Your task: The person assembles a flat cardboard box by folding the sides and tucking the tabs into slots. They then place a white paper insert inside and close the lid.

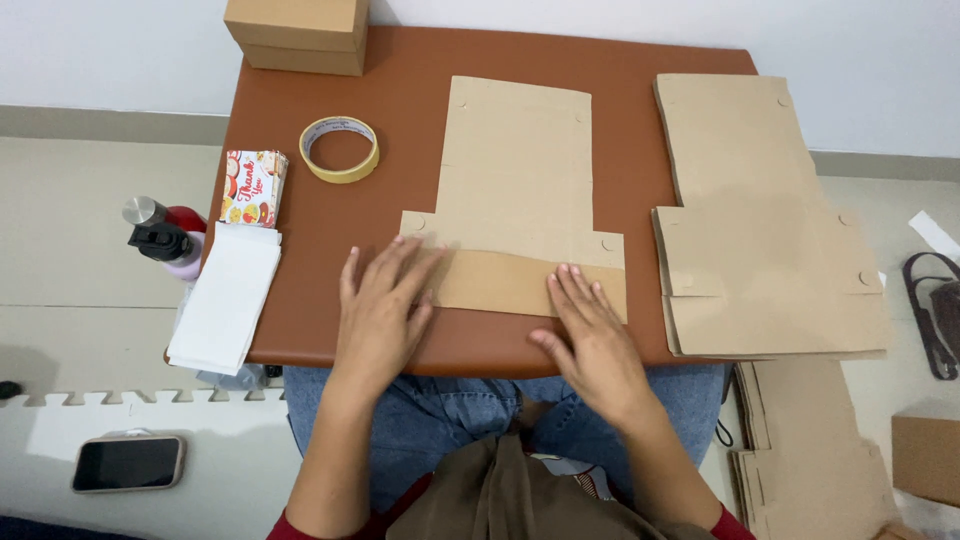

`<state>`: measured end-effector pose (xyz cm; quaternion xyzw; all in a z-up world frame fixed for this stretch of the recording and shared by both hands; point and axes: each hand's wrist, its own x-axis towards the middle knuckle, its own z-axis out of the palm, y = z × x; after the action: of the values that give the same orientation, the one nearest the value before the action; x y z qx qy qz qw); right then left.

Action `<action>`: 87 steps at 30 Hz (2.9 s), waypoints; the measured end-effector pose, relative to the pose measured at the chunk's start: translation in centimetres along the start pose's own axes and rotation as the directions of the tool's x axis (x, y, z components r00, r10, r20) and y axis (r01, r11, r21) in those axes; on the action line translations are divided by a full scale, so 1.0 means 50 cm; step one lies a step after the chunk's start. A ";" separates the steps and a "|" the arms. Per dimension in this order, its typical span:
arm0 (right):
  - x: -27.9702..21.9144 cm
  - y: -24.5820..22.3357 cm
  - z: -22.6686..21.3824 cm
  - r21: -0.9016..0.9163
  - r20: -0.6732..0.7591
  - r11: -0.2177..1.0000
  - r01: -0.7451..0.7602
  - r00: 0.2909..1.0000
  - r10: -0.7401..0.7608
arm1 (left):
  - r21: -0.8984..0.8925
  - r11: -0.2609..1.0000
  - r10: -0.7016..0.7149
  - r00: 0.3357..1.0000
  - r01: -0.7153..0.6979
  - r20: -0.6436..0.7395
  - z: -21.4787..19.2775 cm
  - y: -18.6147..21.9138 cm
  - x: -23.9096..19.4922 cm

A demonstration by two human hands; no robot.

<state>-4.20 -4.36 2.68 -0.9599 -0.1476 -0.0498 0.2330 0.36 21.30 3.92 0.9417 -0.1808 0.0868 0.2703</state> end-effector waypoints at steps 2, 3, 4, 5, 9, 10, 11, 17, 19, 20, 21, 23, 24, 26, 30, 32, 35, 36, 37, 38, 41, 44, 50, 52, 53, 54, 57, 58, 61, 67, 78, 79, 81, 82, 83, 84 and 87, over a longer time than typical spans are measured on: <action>0.008 -0.042 0.018 -0.035 0.053 0.999 0.025 0.998 -0.023 | 0.022 1.000 -0.014 1.000 0.014 0.023 0.008 -0.009 -0.002; 0.013 -0.062 0.025 -0.071 0.102 0.996 0.055 0.994 -0.047 | 0.045 0.999 -0.027 0.999 0.025 0.040 0.011 -0.012 0.001; 0.025 -0.073 0.048 -0.069 0.093 0.996 0.048 0.995 -0.041 | 0.049 0.999 -0.017 0.999 0.015 0.043 0.012 -0.021 0.001; 0.038 -0.083 0.069 -0.088 0.106 0.991 0.105 0.990 -0.096 | 0.013 1.000 -0.007 0.998 0.006 0.056 0.013 -0.029 0.000; 0.098 -0.146 0.144 -0.066 0.074 0.963 0.262 0.963 -0.257 | -0.025 0.999 0.038 0.997 -0.036 0.066 0.017 -0.053 -0.002; 0.108 -0.155 0.149 -0.066 0.074 0.962 0.264 0.963 -0.259 | -0.024 0.999 0.037 0.997 -0.035 0.065 0.017 -0.065 0.002; 0.117 -0.163 0.155 -0.048 0.093 0.958 0.282 0.956 -0.277 | -0.026 0.999 0.046 0.997 -0.045 0.065 0.018 -0.077 0.004; 0.100 -0.110 0.113 -0.040 0.146 0.950 0.309 0.943 -0.300 | 0.099 0.993 0.061 0.994 -0.070 0.086 0.012 -0.059 0.006; 0.076 -0.069 0.073 -0.059 0.176 0.961 0.270 0.950 -0.256 | 0.152 0.987 0.044 0.993 -0.061 0.108 0.014 -0.050 0.003; 0.063 -0.047 0.050 -0.104 0.185 0.971 0.214 0.964 -0.193 | 0.163 0.985 0.041 0.991 -0.062 0.130 0.015 -0.050 -0.001; 0.051 -0.022 0.027 -0.153 0.188 0.976 0.158 0.974 -0.128 | 0.173 0.983 0.039 0.988 -0.065 0.150 0.017 -0.049 -0.001; 0.027 0.024 -0.005 -0.194 0.179 0.974 0.114 0.981 -0.079 | 0.176 0.981 0.051 0.984 -0.081 0.170 0.001 -0.027 -0.018; 0.015 0.048 -0.022 -0.233 0.168 0.970 0.072 0.985 -0.032 | 0.181 0.979 0.061 0.980 -0.096 0.190 -0.006 -0.016 -0.026; -0.004 0.079 -0.034 -0.246 0.213 0.966 0.084 0.976 -0.031 | 0.179 0.980 0.042 0.975 -0.083 0.218 -0.004 -0.004 -0.050; -0.044 0.098 -0.052 -0.283 0.193 0.910 0.304 0.947 -0.256 | 0.319 0.934 0.163 0.986 -0.160 0.016 0.015 -0.001 -0.102; -0.058 0.113 -0.061 -0.225 0.242 0.921 0.317 0.934 -0.262 | 0.319 0.930 0.197 0.980 -0.186 -0.003 0.001 -0.006 -0.110; -0.070 0.118 -0.095 -0.024 0.240 0.945 0.325 0.920 -0.311 | 0.300 0.928 0.231 0.973 -0.219 -0.006 -0.026 -0.021 -0.104; -0.074 0.118 -0.110 0.118 0.183 0.939 0.323 0.922 -0.341 | 0.280 0.932 0.235 0.972 -0.228 0.011 -0.035 -0.026 -0.100; -0.068 0.098 -0.125 0.116 0.180 0.939 0.325 0.922 -0.341 | 0.282 0.931 0.237 0.971 -0.230 0.009 -0.036 -0.032 -0.085; -0.062 0.077 -0.140 0.164 0.117 0.965 0.203 0.968 -0.224 | 0.186 0.966 0.193 0.979 -0.178 -0.066 -0.037 -0.037 -0.069; -0.037 0.068 -0.142 0.335 -0.047 0.941 0.053 0.998 -0.040 | 0.038 0.993 0.116 0.952 -0.110 -0.283 -0.037 -0.031 -0.011; 0.004 0.115 -0.084 0.563 -0.163 0.826 -0.028 0.976 0.144 | -0.062 0.993 0.066 0.907 -0.101 -0.416 -0.039 0.012 0.045; 0.031 0.070 -0.015 0.806 -0.176 0.584 -0.092 0.905 0.386 | -0.076 0.995 0.061 0.993 -0.069 -0.105 0.046 0.075 0.050; 0.016 0.044 -0.006 0.820 -0.159 0.562 -0.110 0.899 0.409 | -0.056 0.996 0.071 0.997 -0.071 0.003 0.086 0.079 0.037; 0.006 0.030 -0.009 0.642 -0.188 0.741 -0.196 0.897 0.401 | 0.006 0.998 0.065 0.996 -0.066 0.055 0.109 0.074 0.031; -0.005 0.015 -0.011 0.419 -0.214 0.867 -0.271 0.898 0.385 | 0.068 0.996 0.056 0.993 -0.063 0.107 0.132 0.070 0.025; -0.013 0.007 -0.004 0.002 -0.252 0.975 -0.223 0.943 0.216 | 0.162 0.985 0.035 0.986 -0.062 0.160 0.142 0.067 0.032; -0.017 0.005 -0.007 0.002 -0.250 0.975 -0.223 0.944 0.217 | 0.162 0.985 0.034 0.986 -0.060 0.162 0.151 0.062 0.034; -0.020 0.004 -0.017 -0.141 -0.156 0.983 -0.114 0.984 0.092 | 0.255 0.965 0.006 0.972 -0.068 0.236 0.164 0.044 0.057; -0.024 0.029 -0.014 -0.106 0.029 0.993 -0.043 0.999 0.046 | 0.298 0.954 -0.118 0.937 0.015 0.330 0.163 -0.052 0.176; -0.033 0.051 0.005 -0.111 -0.007 0.994 -0.008 1.000 0.007 | 0.510 0.858 -0.272 0.895 0.060 0.353 0.165 -0.102 0.203; -0.034 0.050 0.004 -0.108 -0.006 0.994 -0.010 1.000 0.010 | 0.511 0.858 -0.273 0.894 0.058 0.356 0.158 -0.075 0.179; -0.032 0.047 0.002 -0.148 -0.012 0.989 -0.008 1.000 0.006 | 0.493 0.870 -0.215 0.896 -0.005 0.388 0.141 -0.022 0.131; -0.032 0.046 0.003 -0.147 -0.013 0.989 -0.010 1.000 0.008 | 0.494 0.870 -0.214 0.896 -0.007 0.390 0.139 -0.003 0.114; -0.031 0.045 0.004 -0.148 -0.023 0.989 -0.014 1.000 0.010 | 0.468 0.883 -0.177 0.902 -0.032 0.394 0.137 0.017 0.097; -0.030 0.044 0.005 -0.148 -0.033 0.989 -0.017 0.999 0.012 | 0.442 0.895 -0.139 0.907 -0.057 0.398 0.135 0.037 0.081; -0.030 0.039 0.006 -0.172 -0.038 0.984 -0.033 0.999 0.027 | 0.307 0.942 -0.010 0.902 -0.136 0.432 0.132 0.105 0.031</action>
<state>-5.01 -6.28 1.33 -0.9776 -0.1242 -0.0761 0.1521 0.21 13.16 1.30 0.9629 -0.2494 -0.0835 0.0599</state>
